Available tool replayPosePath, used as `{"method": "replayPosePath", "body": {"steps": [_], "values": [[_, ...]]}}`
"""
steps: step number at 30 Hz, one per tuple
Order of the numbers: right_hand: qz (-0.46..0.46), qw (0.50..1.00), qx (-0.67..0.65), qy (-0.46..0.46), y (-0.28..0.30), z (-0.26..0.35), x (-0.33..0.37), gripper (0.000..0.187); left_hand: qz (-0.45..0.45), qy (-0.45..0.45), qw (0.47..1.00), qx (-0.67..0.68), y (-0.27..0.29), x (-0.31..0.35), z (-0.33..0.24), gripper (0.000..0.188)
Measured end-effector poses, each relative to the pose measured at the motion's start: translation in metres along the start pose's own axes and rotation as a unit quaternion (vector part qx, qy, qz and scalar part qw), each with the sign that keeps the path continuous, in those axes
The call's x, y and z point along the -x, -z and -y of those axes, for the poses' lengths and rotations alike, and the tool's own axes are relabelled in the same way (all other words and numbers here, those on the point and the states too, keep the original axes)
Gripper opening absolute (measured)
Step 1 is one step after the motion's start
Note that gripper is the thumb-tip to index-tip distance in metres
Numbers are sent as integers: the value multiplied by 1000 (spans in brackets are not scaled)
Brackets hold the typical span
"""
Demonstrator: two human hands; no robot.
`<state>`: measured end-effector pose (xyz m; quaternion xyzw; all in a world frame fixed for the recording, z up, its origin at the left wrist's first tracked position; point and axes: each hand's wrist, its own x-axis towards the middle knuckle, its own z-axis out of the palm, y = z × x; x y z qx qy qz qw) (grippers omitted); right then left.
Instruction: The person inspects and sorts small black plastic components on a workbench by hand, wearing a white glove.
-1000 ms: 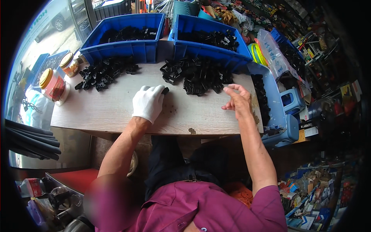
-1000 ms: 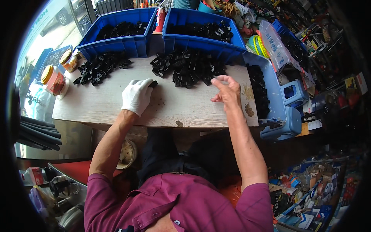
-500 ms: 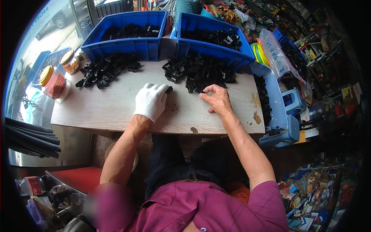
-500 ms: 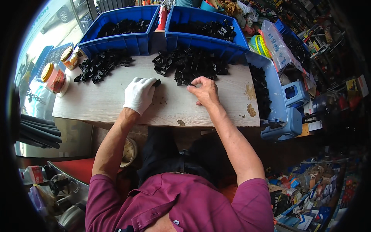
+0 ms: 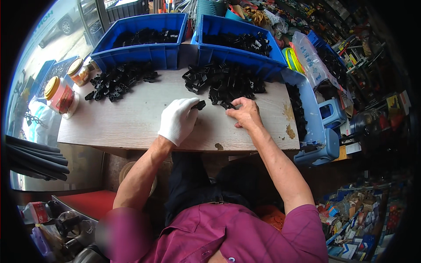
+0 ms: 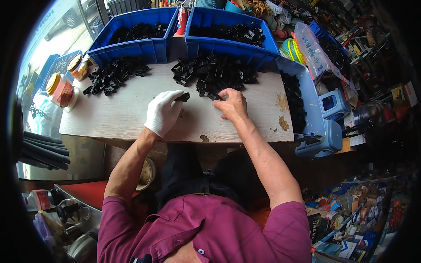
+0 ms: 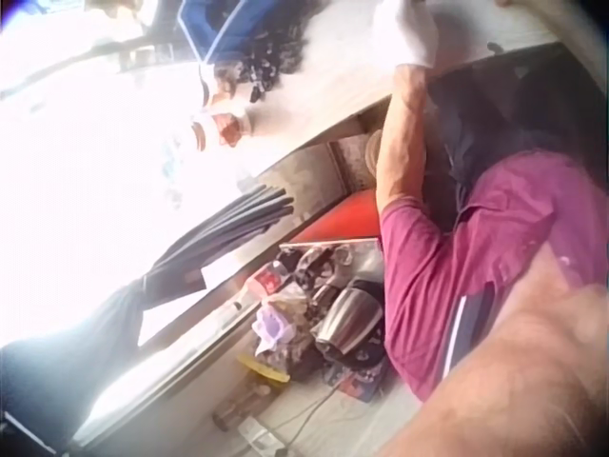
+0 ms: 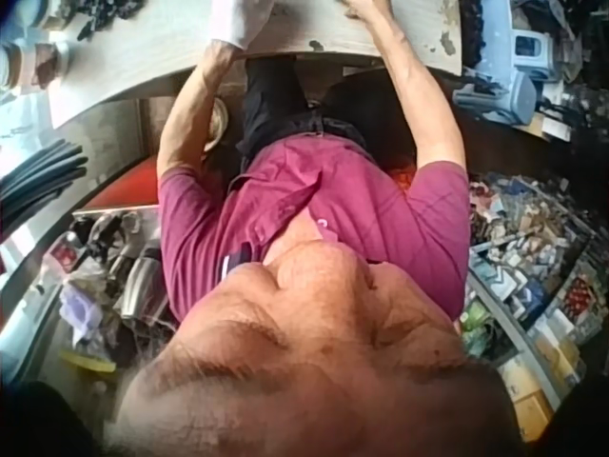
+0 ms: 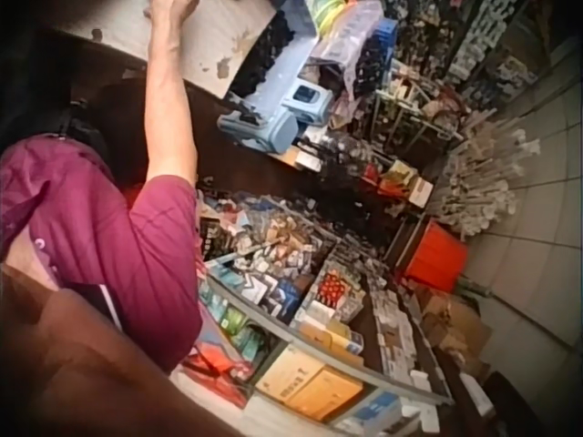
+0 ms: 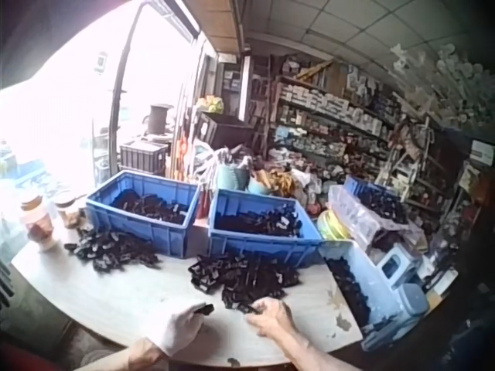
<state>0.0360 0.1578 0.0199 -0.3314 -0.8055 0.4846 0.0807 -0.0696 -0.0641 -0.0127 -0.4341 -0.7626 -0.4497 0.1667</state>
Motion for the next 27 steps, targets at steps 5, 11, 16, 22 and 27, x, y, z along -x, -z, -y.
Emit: {"method": "replayPosePath", "body": {"steps": [5, 11, 16, 22, 27], "values": [[75, 996, 28, -26, 2, 8, 11, 33, 4, -15, 999, 34, -6, -3, -17, 26], [104, 994, 46, -1, 1, 2, 17, 34, 116, -78, 990, -25, -26, -17, -22, 29], [109, 993, 41, 14, -1, -2, 16, 35, 156, -121, 980, -20, -39, -23, -15, 26], [84, 996, 6, 34, -2, -7, 15, 34, 159, -115, 980, -6, -49, -22, -13, 27], [76, 997, -11, 26, -5, -1, 18, 33, 141, -148, 979, -18, -51, -19, -14, 28]]}}
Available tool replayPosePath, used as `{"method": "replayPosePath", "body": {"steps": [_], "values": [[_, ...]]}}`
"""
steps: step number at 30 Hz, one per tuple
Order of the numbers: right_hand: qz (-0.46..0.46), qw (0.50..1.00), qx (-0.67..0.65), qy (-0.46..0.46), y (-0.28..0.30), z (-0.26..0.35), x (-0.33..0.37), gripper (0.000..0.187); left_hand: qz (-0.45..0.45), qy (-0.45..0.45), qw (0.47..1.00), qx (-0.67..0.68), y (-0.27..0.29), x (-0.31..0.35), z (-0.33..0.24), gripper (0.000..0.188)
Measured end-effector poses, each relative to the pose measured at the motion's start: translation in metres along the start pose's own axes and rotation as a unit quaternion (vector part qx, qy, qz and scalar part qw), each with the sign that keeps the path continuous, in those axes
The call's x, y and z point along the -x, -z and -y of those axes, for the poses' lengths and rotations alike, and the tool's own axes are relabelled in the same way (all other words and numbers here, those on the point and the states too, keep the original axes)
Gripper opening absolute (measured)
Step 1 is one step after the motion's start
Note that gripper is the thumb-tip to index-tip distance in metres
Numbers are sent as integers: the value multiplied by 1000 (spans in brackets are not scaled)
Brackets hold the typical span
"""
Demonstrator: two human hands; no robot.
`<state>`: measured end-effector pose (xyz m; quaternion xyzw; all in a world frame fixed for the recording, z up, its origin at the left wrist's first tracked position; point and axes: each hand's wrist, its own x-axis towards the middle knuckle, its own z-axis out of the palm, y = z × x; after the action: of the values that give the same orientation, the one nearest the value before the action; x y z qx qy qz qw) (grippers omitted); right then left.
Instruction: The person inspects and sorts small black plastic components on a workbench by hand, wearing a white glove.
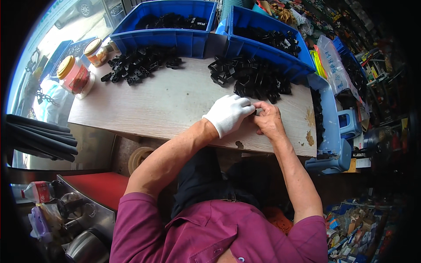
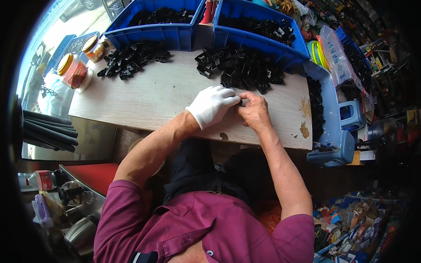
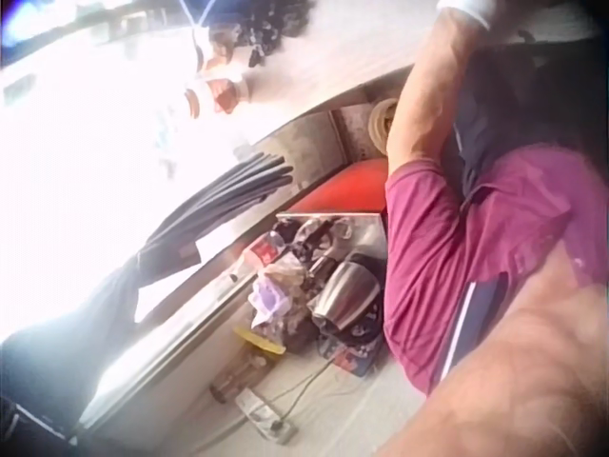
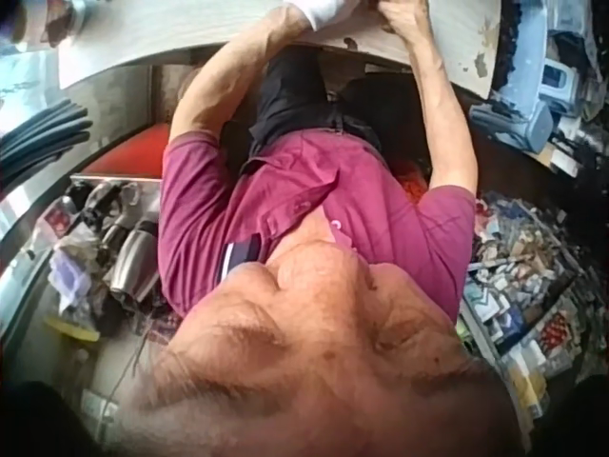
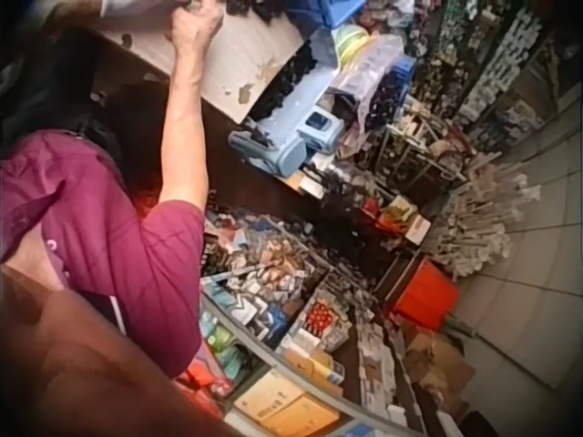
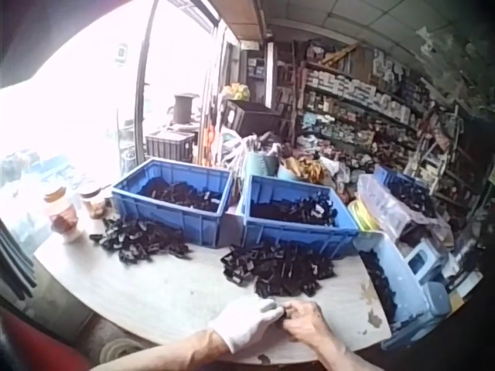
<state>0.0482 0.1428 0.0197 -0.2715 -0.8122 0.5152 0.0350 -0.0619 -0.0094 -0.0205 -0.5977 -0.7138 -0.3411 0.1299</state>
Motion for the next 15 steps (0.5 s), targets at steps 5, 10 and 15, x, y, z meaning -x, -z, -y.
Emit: {"method": "replayPosePath", "body": {"steps": [5, 10, 15], "values": [[25, 1000, 5, -7, 4, -3, -2, 32, 19, 7, 999, -25, 2, 6, -5, 28], [21, 1000, 3, -15, 4, 0, 1, 30, 16, 9, 999, -35, 2, 10, -8, 26], [36, 999, -30, 7, 9, -5, 3, 27, -66, 36, 997, 7, 18, 9, -21, 24]]}}
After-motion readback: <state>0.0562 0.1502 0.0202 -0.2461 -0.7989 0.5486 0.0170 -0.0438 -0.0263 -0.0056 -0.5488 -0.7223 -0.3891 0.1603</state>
